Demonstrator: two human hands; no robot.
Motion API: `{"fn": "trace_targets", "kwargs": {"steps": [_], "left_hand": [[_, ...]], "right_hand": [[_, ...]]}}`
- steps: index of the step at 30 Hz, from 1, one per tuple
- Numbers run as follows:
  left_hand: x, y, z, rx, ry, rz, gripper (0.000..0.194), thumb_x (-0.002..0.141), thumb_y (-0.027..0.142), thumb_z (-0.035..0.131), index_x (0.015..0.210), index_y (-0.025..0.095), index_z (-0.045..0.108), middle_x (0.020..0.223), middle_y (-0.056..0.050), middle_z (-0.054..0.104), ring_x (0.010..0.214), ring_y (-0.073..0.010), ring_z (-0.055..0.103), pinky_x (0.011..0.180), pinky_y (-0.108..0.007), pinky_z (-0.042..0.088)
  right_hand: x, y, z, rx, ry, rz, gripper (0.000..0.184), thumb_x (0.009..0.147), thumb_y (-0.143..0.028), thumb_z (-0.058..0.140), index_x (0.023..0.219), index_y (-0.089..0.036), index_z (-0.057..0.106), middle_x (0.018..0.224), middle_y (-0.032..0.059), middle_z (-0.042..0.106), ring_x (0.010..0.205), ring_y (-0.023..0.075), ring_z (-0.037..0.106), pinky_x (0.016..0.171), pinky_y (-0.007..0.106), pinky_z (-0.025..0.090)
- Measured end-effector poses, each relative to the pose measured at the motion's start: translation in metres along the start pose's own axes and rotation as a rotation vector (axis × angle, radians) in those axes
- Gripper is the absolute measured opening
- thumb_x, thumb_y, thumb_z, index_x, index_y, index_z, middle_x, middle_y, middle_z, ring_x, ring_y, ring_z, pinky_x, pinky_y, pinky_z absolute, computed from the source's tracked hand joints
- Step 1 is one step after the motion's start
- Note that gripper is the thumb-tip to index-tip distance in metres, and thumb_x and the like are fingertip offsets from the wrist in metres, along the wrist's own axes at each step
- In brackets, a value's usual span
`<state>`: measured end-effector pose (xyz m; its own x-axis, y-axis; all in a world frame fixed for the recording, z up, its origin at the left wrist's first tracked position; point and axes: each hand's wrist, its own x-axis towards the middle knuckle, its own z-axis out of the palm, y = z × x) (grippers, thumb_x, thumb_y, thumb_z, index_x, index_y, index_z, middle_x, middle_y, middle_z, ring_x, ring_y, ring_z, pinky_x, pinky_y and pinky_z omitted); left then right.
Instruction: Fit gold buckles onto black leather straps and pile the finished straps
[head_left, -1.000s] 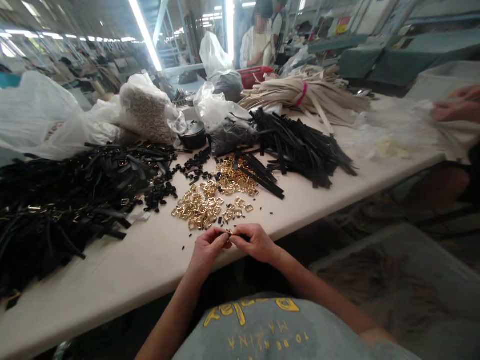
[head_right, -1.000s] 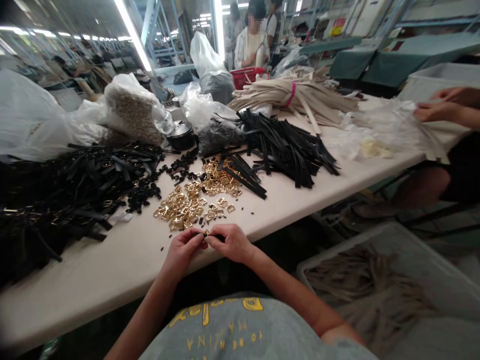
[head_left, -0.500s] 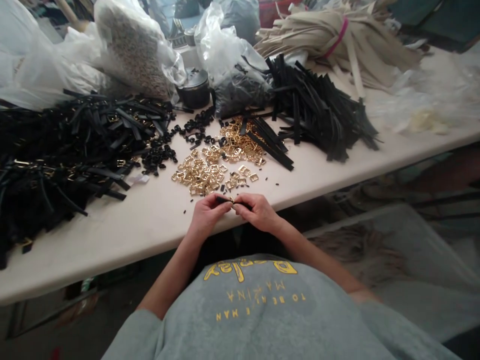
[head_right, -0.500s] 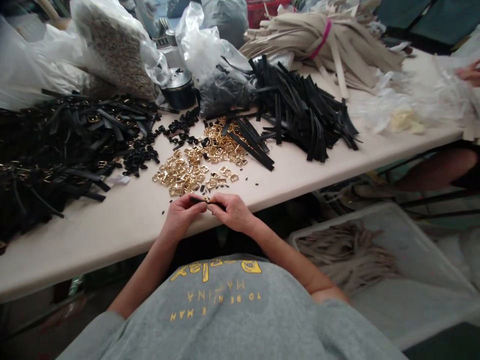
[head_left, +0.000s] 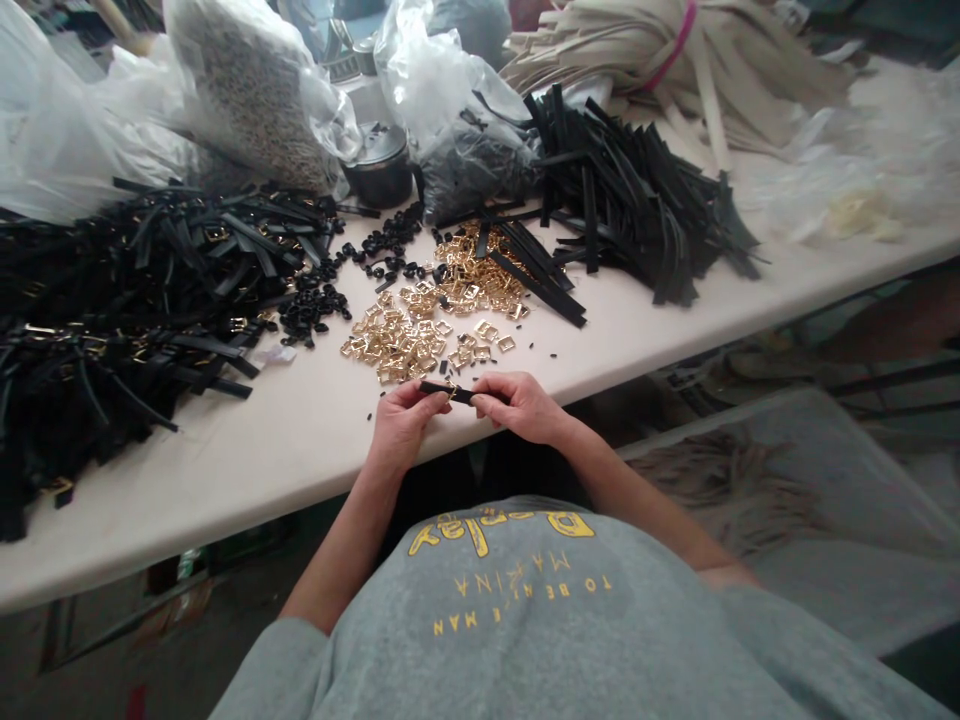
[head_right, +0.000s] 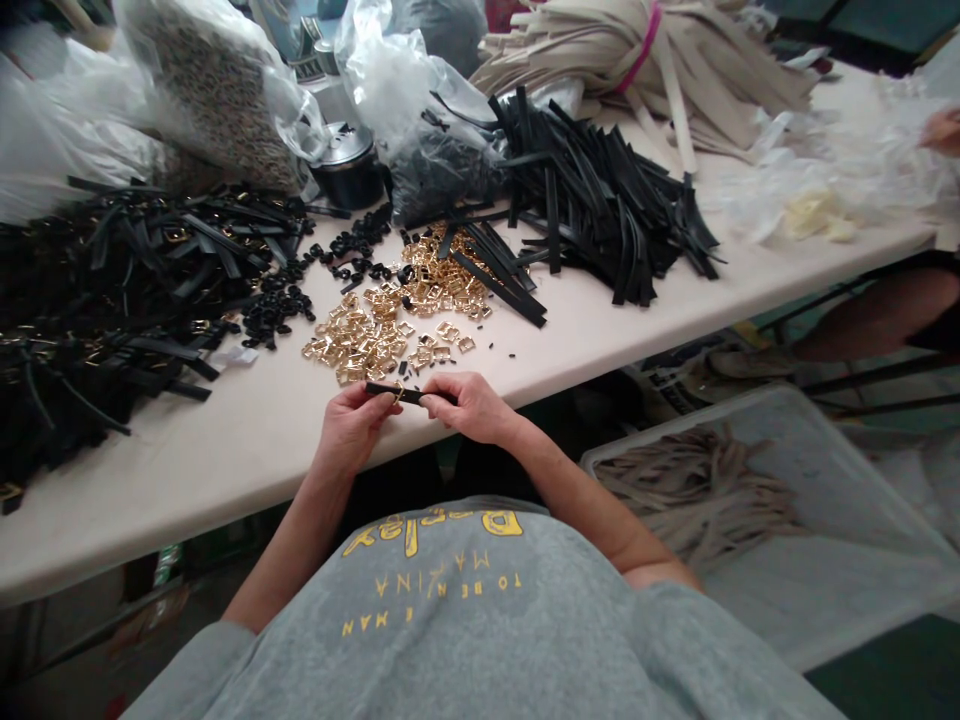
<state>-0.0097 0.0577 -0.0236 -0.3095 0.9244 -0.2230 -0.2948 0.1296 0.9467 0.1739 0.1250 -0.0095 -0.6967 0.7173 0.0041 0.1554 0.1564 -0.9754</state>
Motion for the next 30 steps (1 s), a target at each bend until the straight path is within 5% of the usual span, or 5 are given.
{"fn": "trace_targets", "kwargs": {"steps": [14,21,27,30], "left_hand": [[-0.002,0.008,0.006,0.167,-0.072,-0.037,0.031,0.061,0.038,0.085,0.078,0.014,0.076,0.071,-0.005,0.073,0.061,-0.0149,0.064,0.068,-0.029,0.052],[0.0,0.0,0.005,0.141,-0.089,0.174,0.018,0.071,0.032,0.079,0.081,0.017,0.075,0.09,-0.004,0.073,0.087,-0.0167,0.065,0.085,-0.029,0.049],[-0.003,-0.001,0.012,0.168,0.001,0.193,0.023,0.069,0.033,0.08,0.085,0.018,0.073,0.071,0.0,0.068,0.06,-0.0105,0.058,0.062,-0.024,0.049],[-0.009,-0.004,0.012,0.092,0.058,0.205,0.03,0.07,0.034,0.081,0.092,0.018,0.069,0.07,0.001,0.068,0.059,-0.0106,0.061,0.064,-0.025,0.052]], "right_hand": [[0.001,0.006,0.01,-0.168,0.106,-0.184,0.016,0.09,-0.025,0.053,0.078,-0.019,0.063,0.071,-0.0012,0.06,0.066,0.0118,0.053,0.065,0.025,0.042],[0.003,0.007,0.021,0.053,0.146,-0.089,0.013,0.087,-0.03,0.058,0.084,-0.018,0.061,0.072,-0.0019,0.06,0.06,0.0099,0.053,0.059,0.023,0.043],[0.006,0.002,0.024,-0.093,0.285,-0.142,0.015,0.083,-0.029,0.061,0.073,-0.019,0.057,0.067,-0.0028,0.058,0.062,0.0103,0.049,0.06,0.023,0.04],[0.007,-0.001,0.023,-0.157,0.333,-0.144,0.017,0.082,-0.03,0.062,0.07,-0.019,0.056,0.065,-0.0034,0.056,0.059,0.0097,0.046,0.059,0.024,0.038]]}}
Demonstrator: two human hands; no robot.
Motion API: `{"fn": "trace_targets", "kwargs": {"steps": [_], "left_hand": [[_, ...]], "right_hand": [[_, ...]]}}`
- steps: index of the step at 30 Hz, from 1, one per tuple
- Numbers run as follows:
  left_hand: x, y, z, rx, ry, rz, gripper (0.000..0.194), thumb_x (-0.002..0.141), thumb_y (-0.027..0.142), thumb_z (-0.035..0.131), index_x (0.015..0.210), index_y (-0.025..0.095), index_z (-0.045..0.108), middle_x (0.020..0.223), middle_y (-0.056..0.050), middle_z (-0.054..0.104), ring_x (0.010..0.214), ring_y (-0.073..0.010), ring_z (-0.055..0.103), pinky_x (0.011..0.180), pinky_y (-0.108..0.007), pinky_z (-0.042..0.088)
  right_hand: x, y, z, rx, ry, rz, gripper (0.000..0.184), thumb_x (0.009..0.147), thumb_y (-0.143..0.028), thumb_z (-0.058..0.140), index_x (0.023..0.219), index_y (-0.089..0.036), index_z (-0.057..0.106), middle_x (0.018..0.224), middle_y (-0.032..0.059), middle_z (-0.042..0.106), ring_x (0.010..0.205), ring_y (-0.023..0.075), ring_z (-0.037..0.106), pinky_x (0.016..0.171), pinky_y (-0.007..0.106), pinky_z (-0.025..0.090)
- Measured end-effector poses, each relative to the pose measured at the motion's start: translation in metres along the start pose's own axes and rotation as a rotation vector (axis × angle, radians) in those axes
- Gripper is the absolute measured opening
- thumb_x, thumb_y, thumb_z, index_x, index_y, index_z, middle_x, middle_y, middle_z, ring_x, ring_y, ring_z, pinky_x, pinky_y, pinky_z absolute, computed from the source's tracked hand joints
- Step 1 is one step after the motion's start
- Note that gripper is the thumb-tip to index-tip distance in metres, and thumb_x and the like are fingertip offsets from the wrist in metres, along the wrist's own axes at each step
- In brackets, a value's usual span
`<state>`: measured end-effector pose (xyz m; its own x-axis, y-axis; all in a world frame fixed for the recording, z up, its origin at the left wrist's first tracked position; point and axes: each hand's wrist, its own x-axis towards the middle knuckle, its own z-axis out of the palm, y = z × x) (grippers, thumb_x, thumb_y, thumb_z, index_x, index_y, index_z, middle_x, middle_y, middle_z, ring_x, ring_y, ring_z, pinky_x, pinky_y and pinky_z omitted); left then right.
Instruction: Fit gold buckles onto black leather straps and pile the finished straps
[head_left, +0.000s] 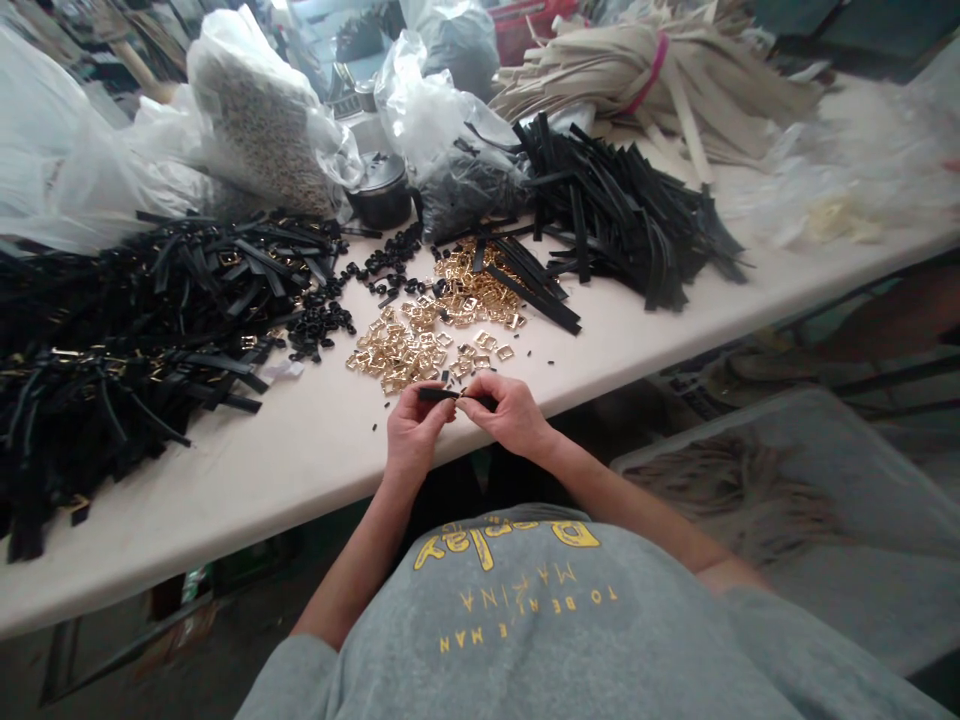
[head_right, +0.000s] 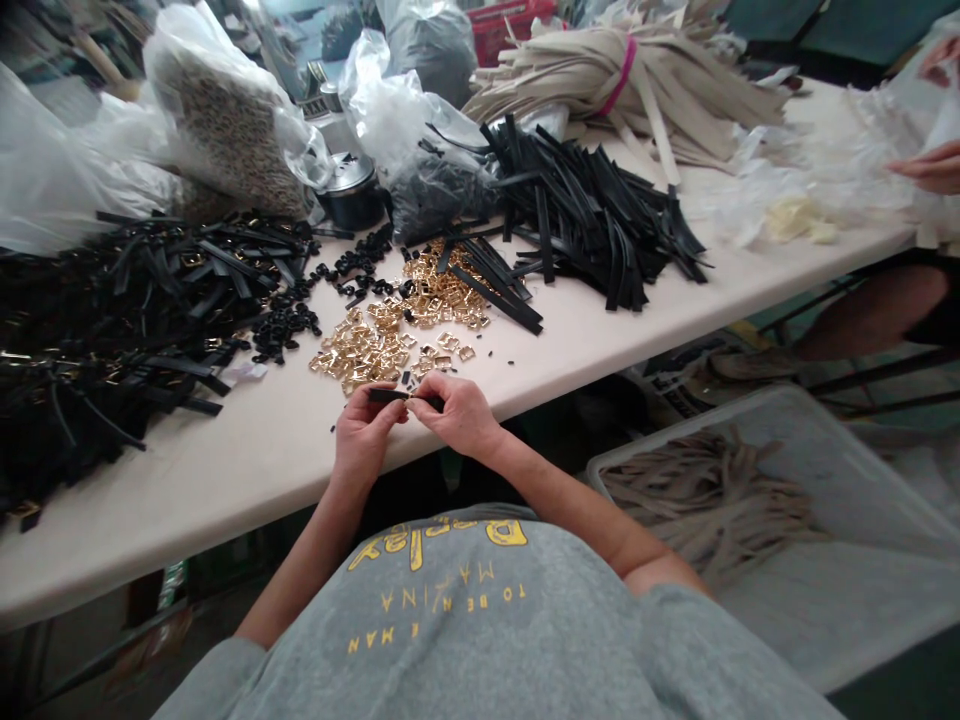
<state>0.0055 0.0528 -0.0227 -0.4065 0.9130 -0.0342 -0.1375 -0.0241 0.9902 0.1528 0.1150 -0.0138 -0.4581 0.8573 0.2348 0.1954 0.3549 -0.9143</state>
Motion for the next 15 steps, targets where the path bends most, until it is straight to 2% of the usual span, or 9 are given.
{"fn": "trace_targets", "kwargs": {"steps": [2,5,8,12,15], "left_hand": [[-0.004,-0.002,-0.003,-0.058,-0.011,-0.015,0.03,0.073,0.037,0.079,0.092,0.017,0.067,0.076,-0.001,0.071,0.065,-0.0128,0.066,0.069,-0.028,0.055],[-0.006,-0.003,-0.009,-0.097,-0.099,-0.053,0.029,0.078,0.041,0.075,0.091,0.016,0.068,0.078,-0.004,0.073,0.068,-0.0149,0.068,0.074,-0.031,0.056],[-0.003,0.005,-0.015,-0.064,-0.202,-0.072,0.027,0.073,0.037,0.08,0.086,0.016,0.068,0.076,-0.002,0.071,0.065,-0.0131,0.067,0.069,-0.027,0.056],[0.002,0.022,-0.018,-0.03,-0.388,-0.165,0.04,0.067,0.03,0.085,0.102,0.019,0.069,0.095,-0.005,0.074,0.072,-0.0137,0.068,0.066,-0.025,0.056],[0.003,0.028,-0.018,-0.019,-0.529,-0.234,0.038,0.068,0.031,0.085,0.101,0.016,0.071,0.089,-0.006,0.074,0.076,-0.0156,0.069,0.07,-0.027,0.056]], "right_hand": [[0.001,0.0,-0.002,0.004,0.018,0.004,0.019,0.082,-0.031,0.063,0.07,-0.019,0.055,0.064,-0.0038,0.055,0.058,0.0095,0.045,0.059,0.024,0.037],[0.001,-0.002,-0.008,0.066,-0.015,0.019,0.02,0.082,-0.032,0.063,0.07,-0.019,0.055,0.064,-0.004,0.053,0.059,0.0092,0.043,0.058,0.023,0.037],[0.0,-0.006,-0.016,0.129,-0.146,0.019,0.021,0.083,-0.033,0.064,0.071,-0.018,0.057,0.064,-0.0042,0.051,0.06,0.0091,0.043,0.058,0.023,0.036],[-0.002,-0.012,-0.025,0.166,-0.325,-0.001,0.019,0.084,-0.031,0.065,0.073,-0.017,0.06,0.067,-0.0027,0.057,0.064,0.0101,0.049,0.062,0.023,0.04],[-0.002,-0.014,-0.03,0.169,-0.395,-0.013,0.017,0.084,-0.03,0.066,0.075,-0.016,0.062,0.07,-0.0018,0.06,0.066,0.0106,0.052,0.064,0.023,0.041]]}}
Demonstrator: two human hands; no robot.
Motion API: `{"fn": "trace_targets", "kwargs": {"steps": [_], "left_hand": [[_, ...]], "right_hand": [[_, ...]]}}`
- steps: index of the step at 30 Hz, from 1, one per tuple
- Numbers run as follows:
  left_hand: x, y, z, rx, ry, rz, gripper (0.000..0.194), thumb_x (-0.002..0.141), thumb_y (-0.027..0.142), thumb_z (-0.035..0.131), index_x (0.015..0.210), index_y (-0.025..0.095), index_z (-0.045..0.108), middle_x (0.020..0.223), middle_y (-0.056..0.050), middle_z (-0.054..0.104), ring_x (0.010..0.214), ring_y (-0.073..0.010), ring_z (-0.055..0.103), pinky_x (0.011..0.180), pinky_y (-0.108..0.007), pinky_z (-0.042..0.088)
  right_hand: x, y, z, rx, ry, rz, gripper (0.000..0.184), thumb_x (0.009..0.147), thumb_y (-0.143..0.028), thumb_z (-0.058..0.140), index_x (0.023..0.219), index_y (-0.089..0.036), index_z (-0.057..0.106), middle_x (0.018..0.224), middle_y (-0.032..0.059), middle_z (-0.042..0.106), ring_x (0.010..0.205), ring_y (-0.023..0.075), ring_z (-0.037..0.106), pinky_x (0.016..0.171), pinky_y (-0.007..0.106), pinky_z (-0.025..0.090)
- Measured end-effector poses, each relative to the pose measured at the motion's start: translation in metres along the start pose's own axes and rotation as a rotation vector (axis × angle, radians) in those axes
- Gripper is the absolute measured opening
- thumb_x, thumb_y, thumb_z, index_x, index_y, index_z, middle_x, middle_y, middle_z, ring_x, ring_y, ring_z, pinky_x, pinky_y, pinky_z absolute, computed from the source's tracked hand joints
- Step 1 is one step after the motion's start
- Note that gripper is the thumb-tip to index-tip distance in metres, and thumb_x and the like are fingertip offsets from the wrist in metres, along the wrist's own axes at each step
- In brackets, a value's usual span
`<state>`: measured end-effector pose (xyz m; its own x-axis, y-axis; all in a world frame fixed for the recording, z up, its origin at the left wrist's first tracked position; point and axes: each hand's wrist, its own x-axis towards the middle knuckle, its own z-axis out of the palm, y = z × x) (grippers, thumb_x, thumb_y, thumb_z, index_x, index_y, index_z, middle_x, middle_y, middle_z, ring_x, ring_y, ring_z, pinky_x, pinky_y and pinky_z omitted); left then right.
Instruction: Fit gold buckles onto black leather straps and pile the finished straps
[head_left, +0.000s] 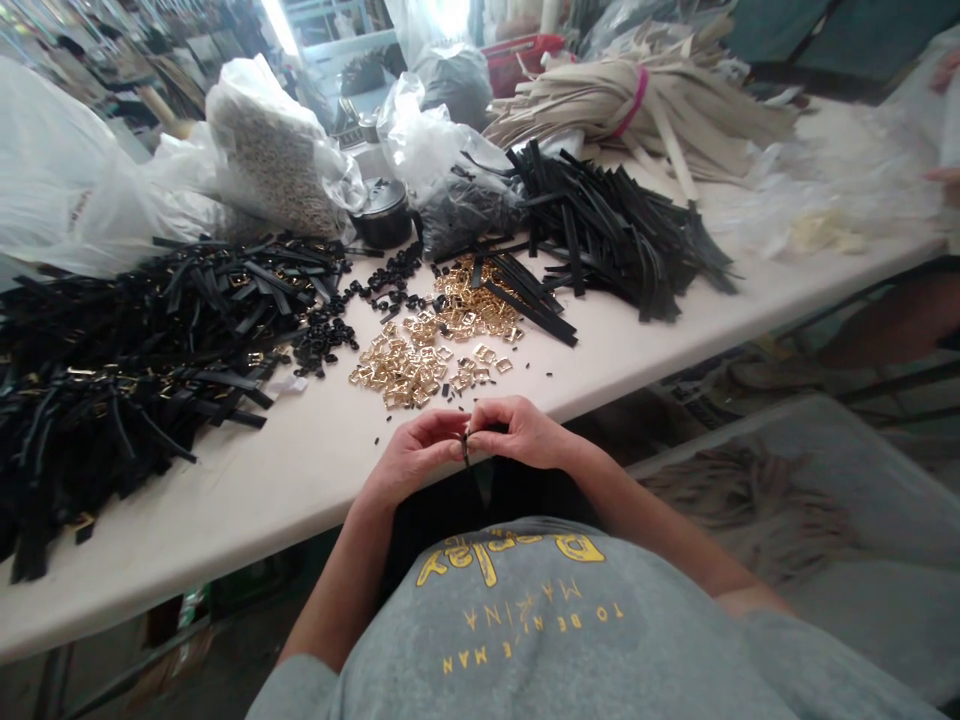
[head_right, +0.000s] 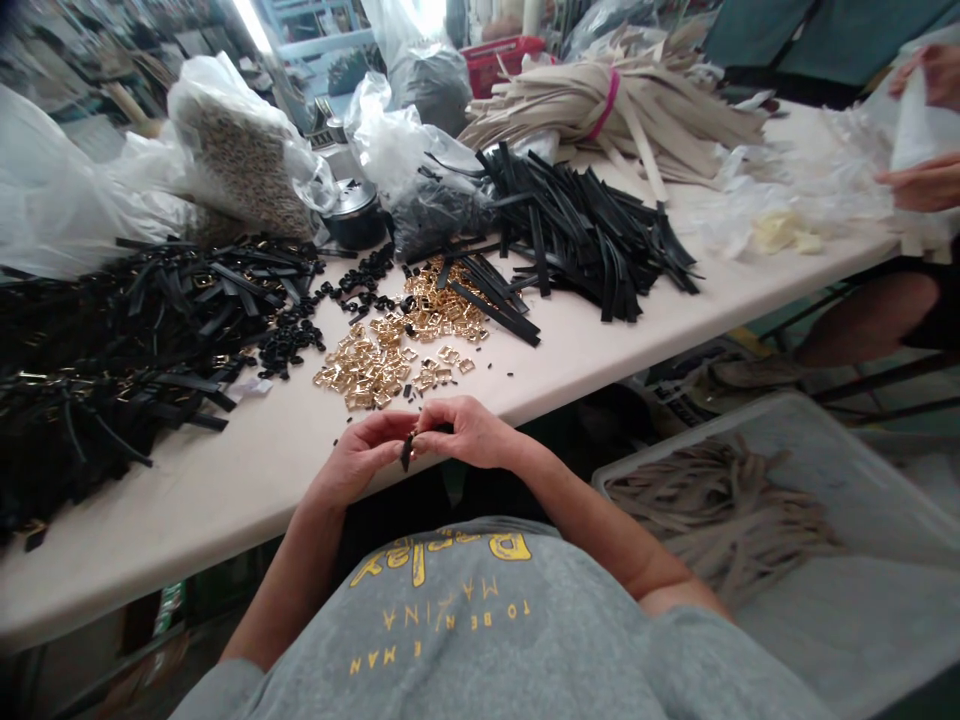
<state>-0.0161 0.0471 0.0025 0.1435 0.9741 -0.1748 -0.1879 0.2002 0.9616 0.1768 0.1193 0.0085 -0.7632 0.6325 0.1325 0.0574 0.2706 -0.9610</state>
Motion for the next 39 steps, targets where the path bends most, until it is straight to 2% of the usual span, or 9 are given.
{"fn": "trace_targets", "kwargs": {"steps": [8,13,16,20,23,26,30,34,39], "left_hand": [[0.002,0.0,0.0,0.069,0.032,-0.022,0.029,0.068,0.035,0.084,0.082,0.015,0.068,0.072,-0.001,0.068,0.062,-0.0112,0.061,0.062,-0.024,0.051],[0.009,0.005,0.003,0.276,0.077,-0.026,0.023,0.071,0.035,0.078,0.079,0.015,0.069,0.07,0.0,0.067,0.062,-0.0108,0.058,0.062,-0.024,0.048],[0.018,0.002,0.004,0.299,0.17,0.021,0.021,0.07,0.034,0.077,0.076,0.015,0.07,0.067,0.001,0.065,0.061,-0.0104,0.055,0.061,-0.023,0.045],[0.031,-0.006,0.005,0.095,0.317,0.091,0.023,0.068,0.036,0.077,0.075,0.016,0.069,0.068,0.001,0.064,0.061,-0.0101,0.055,0.062,-0.023,0.048],[0.036,-0.009,0.01,-0.039,0.349,0.127,0.02,0.069,0.034,0.078,0.075,0.017,0.07,0.069,0.002,0.064,0.061,-0.009,0.056,0.063,-0.022,0.048],[0.038,-0.011,0.019,-0.111,0.326,0.13,0.019,0.069,0.033,0.079,0.077,0.018,0.071,0.071,0.001,0.067,0.064,-0.0102,0.059,0.066,-0.023,0.049],[0.037,-0.014,0.027,-0.132,0.368,0.138,0.024,0.067,0.036,0.081,0.079,0.017,0.072,0.075,-0.001,0.069,0.062,-0.0098,0.058,0.061,-0.023,0.049],[0.038,-0.014,0.03,-0.106,0.379,0.134,0.021,0.068,0.035,0.081,0.077,0.018,0.071,0.07,0.001,0.067,0.06,-0.0104,0.059,0.064,-0.026,0.05],[0.04,-0.01,0.031,-0.055,0.374,0.144,0.011,0.075,0.03,0.074,0.073,0.02,0.07,0.067,0.0,0.065,0.062,-0.0137,0.059,0.067,-0.031,0.051]], "right_hand": [[0.004,0.002,-0.015,-0.311,-0.039,-0.092,0.01,0.087,-0.024,0.067,0.081,-0.017,0.069,0.071,-0.0018,0.067,0.065,0.0102,0.057,0.065,0.022,0.04],[0.012,-0.001,-0.024,-0.722,0.025,-0.261,0.013,0.091,-0.028,0.065,0.082,-0.02,0.07,0.075,0.0003,0.07,0.069,0.0126,0.06,0.066,0.024,0.04],[0.017,-0.005,-0.024,-0.813,0.169,-0.376,0.016,0.094,-0.027,0.06,0.084,-0.021,0.07,0.087,0.0034,0.073,0.08,0.0155,0.063,0.077,0.028,0.043],[0.013,-0.005,-0.018,-0.664,0.454,-0.304,0.017,0.094,-0.029,0.059,0.083,-0.02,0.069,0.088,0.0053,0.072,0.083,0.0173,0.063,0.08,0.031,0.046],[0.009,0.004,-0.01,-0.536,0.381,-0.104,0.017,0.088,-0.036,0.067,0.082,-0.021,0.07,0.079,0.0026,0.069,0.072,0.0155,0.062,0.071,0.028,0.047],[0.009,0.016,-0.002,-0.348,0.298,-0.023,0.026,0.084,-0.045,0.07,0.092,-0.021,0.073,0.086,0.0033,0.071,0.078,0.0167,0.064,0.076,0.03,0.049],[0.017,0.025,0.007,0.017,0.38,-0.019,0.035,0.081,-0.053,0.07,0.094,-0.02,0.075,0.097,0.0067,0.073,0.091,0.0207,0.066,0.085,0.034,0.052],[0.022,0.024,0.012,0.271,0.443,0.012,0.029,0.078,-0.049,0.075,0.088,-0.023,0.077,0.102,0.0058,0.073,0.105,0.0236,0.065,0.096,0.038,0.049],[0.029,0.03,0.014,0.451,0.482,0.135,0.025,0.074,-0.045,0.079,0.086,-0.024,0.077,0.096,0.0041,0.075,0.101,0.0235,0.067,0.1,0.042,0.048]]}}
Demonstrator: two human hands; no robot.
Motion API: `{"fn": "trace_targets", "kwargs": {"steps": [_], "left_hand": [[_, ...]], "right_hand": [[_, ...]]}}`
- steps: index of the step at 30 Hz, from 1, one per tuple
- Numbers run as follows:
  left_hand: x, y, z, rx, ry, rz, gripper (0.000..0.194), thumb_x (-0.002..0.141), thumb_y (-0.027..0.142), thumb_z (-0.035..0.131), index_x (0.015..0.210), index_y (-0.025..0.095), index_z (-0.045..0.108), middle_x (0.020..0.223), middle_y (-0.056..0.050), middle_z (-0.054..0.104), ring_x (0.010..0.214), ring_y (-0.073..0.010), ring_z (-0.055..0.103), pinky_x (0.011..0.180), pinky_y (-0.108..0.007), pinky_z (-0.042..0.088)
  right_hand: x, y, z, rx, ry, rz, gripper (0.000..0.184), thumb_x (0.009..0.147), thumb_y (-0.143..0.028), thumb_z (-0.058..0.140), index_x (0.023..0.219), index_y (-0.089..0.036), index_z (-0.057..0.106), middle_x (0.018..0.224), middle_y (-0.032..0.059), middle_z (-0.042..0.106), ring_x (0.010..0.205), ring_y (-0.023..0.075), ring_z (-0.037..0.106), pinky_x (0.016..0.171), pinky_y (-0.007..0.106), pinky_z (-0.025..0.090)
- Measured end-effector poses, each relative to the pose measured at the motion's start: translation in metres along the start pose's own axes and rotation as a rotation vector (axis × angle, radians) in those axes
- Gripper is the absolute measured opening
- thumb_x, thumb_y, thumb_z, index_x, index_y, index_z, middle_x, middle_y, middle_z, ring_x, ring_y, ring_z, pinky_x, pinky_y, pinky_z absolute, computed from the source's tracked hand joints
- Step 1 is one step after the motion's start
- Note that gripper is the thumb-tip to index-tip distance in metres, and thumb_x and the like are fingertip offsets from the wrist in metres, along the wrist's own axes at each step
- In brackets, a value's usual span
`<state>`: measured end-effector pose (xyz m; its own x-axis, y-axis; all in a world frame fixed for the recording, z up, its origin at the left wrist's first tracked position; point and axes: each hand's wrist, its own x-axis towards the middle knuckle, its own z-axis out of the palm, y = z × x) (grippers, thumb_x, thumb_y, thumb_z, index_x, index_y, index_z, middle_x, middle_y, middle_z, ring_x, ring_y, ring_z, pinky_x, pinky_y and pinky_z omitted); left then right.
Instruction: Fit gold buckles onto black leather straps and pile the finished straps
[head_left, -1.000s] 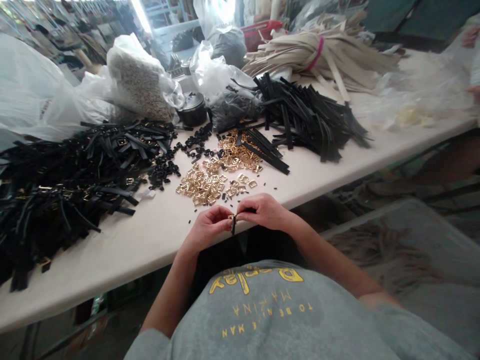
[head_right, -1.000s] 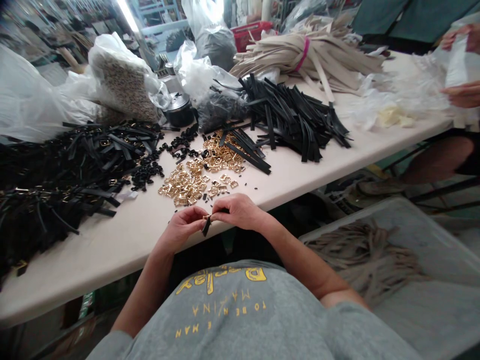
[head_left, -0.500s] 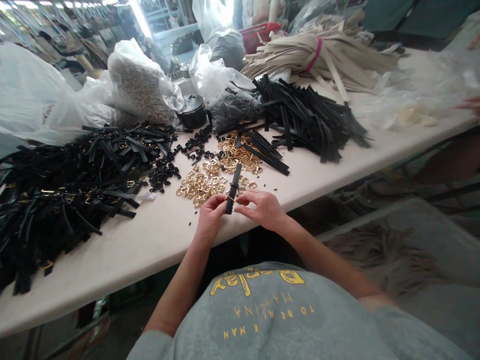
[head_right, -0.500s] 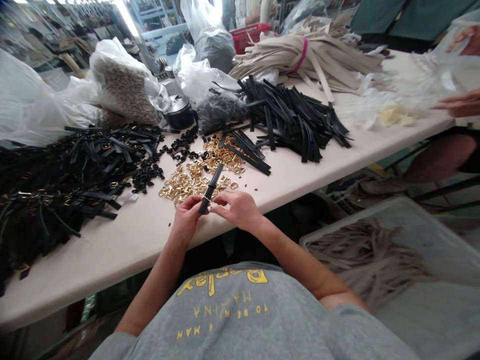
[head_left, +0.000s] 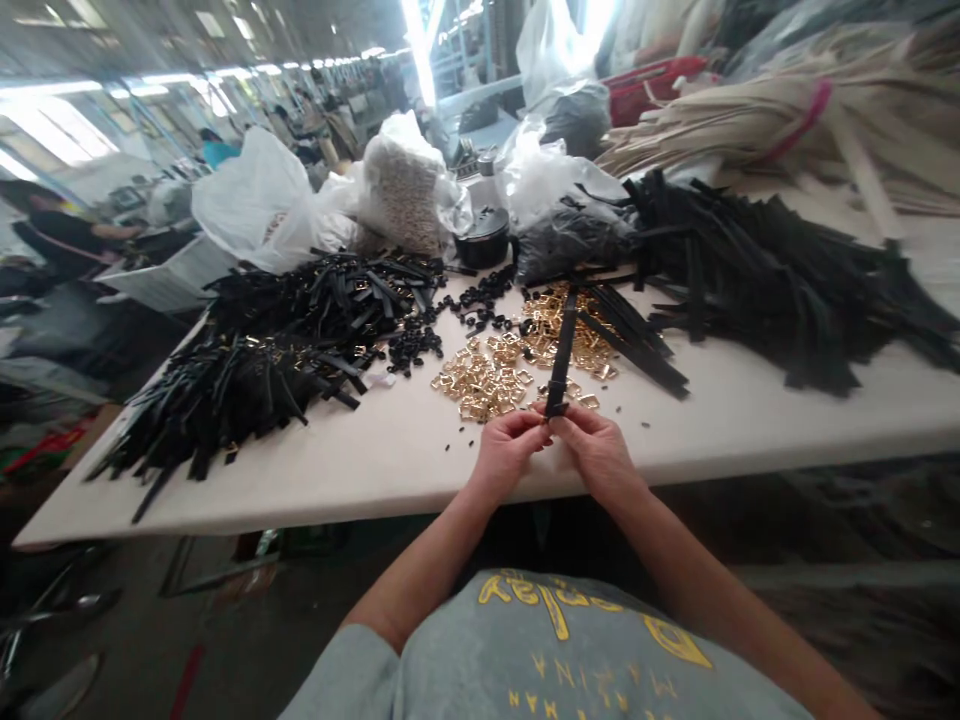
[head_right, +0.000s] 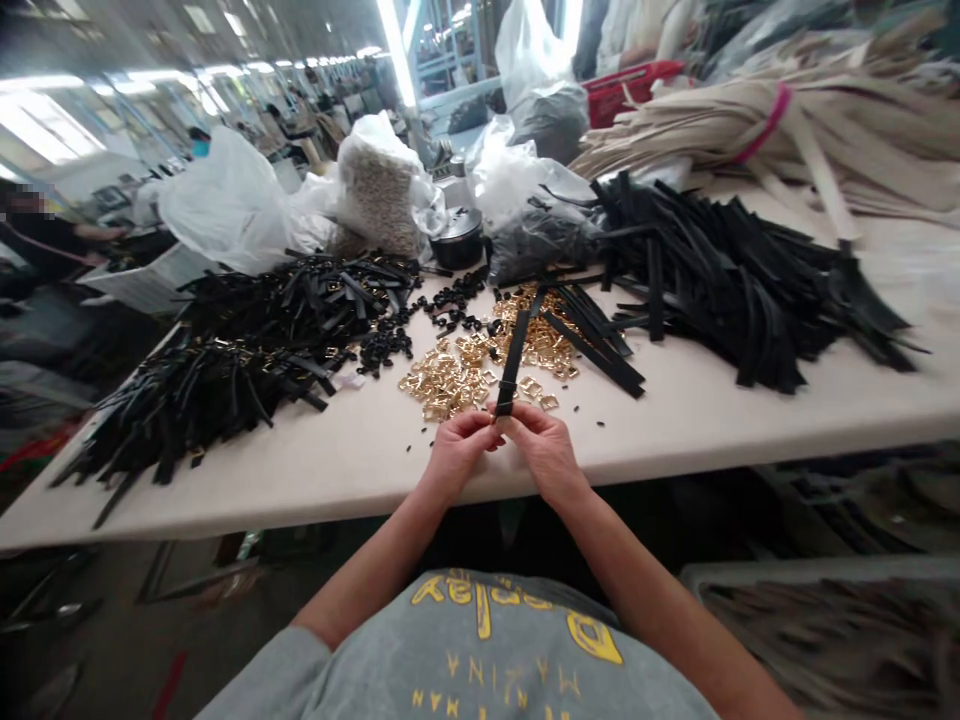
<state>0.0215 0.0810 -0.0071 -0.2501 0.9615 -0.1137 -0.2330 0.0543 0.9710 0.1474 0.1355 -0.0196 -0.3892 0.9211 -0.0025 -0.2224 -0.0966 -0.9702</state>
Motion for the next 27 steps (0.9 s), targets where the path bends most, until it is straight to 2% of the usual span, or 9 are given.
{"fn": "trace_targets", "kwargs": {"steps": [4,7,9,11,13,15,17,21,27], "left_hand": [[-0.002,-0.005,-0.003,0.046,-0.026,0.007,0.007,0.074,0.025,0.075,0.072,0.02,0.07,0.068,-0.003,0.068,0.063,-0.0176,0.061,0.068,-0.036,0.052],[0.0,-0.006,-0.022,0.187,-0.069,0.072,0.011,0.079,0.027,0.071,0.087,0.02,0.073,0.081,-0.006,0.073,0.071,-0.0197,0.065,0.07,-0.036,0.053],[0.008,0.0,-0.047,0.319,-0.017,0.151,0.016,0.082,0.031,0.068,0.093,0.02,0.073,0.086,-0.006,0.073,0.074,-0.0189,0.065,0.071,-0.034,0.054],[0.022,0.014,-0.081,0.451,0.105,0.222,0.015,0.082,0.032,0.067,0.089,0.019,0.072,0.085,-0.005,0.072,0.073,-0.0176,0.064,0.071,-0.033,0.053],[0.04,0.031,-0.118,0.743,0.276,0.317,0.013,0.083,0.028,0.065,0.089,0.019,0.072,0.09,-0.006,0.071,0.075,-0.0174,0.064,0.074,-0.033,0.052],[0.06,0.047,-0.149,1.041,0.364,0.327,0.016,0.082,0.021,0.065,0.095,0.019,0.073,0.096,-0.007,0.071,0.082,-0.0195,0.065,0.082,-0.035,0.051],[0.077,0.057,-0.17,1.278,0.382,0.266,0.021,0.081,0.019,0.065,0.1,0.019,0.074,0.101,-0.009,0.07,0.092,-0.0225,0.064,0.09,-0.036,0.048],[0.098,0.057,-0.186,1.522,0.332,0.146,0.02,0.083,0.022,0.063,0.099,0.02,0.075,0.105,-0.01,0.069,0.101,-0.0255,0.062,0.092,-0.036,0.047],[0.107,0.052,-0.19,1.601,0.33,0.172,0.02,0.085,0.028,0.06,0.096,0.022,0.076,0.101,-0.009,0.071,0.098,-0.0247,0.062,0.088,-0.034,0.047]], "right_hand": [[0.004,0.002,0.0,-0.044,0.005,-0.011,0.024,0.072,-0.046,0.079,0.083,-0.025,0.077,0.091,0.0051,0.076,0.094,0.0247,0.069,0.093,0.043,0.053],[0.007,0.002,-0.002,-0.149,0.009,-0.089,0.023,0.075,-0.046,0.077,0.083,-0.025,0.076,0.089,0.0057,0.076,0.089,0.0239,0.07,0.088,0.042,0.056],[0.009,0.002,-0.004,-0.188,0.005,-0.107,0.025,0.077,-0.047,0.076,0.085,-0.024,0.075,0.088,0.0065,0.076,0.082,0.0221,0.07,0.081,0.039,0.058],[0.01,0.005,-0.005,-0.183,-0.027,-0.094,0.029,0.078,-0.05,0.074,0.085,-0.022,0.073,0.085,0.0074,0.075,0.076,0.0209,0.071,0.074,0.037,0.06],[0.01,0.007,-0.004,-0.168,-0.07,-0.08,0.034,0.078,-0.054,0.073,0.085,-0.02,0.07,0.081,0.0077,0.075,0.071,0.0205,0.071,0.069,0.037,0.061],[0.01,0.008,-0.003,-0.17,-0.09,-0.083,0.036,0.078,-0.055,0.072,0.084,-0.02,0.068,0.076,0.0067,0.074,0.065,0.0196,0.07,0.066,0.036,0.062],[0.008,0.009,-0.002,-0.202,-0.099,-0.092,0.036,0.079,-0.055,0.071,0.082,-0.02,0.066,0.072,0.0059,0.073,0.061,0.0184,0.069,0.062,0.034,0.061],[0.007,0.008,-0.003,-0.272,-0.102,-0.127,0.033,0.081,-0.053,0.07,0.078,-0.02,0.066,0.068,0.0059,0.071,0.057,0.0168,0.065,0.055,0.03,0.058],[0.007,0.008,-0.005,-0.29,-0.09,-0.115,0.034,0.081,-0.054,0.069,0.078,-0.02,0.064,0.066,0.0055,0.07,0.053,0.0161,0.061,0.05,0.029,0.054]]}}
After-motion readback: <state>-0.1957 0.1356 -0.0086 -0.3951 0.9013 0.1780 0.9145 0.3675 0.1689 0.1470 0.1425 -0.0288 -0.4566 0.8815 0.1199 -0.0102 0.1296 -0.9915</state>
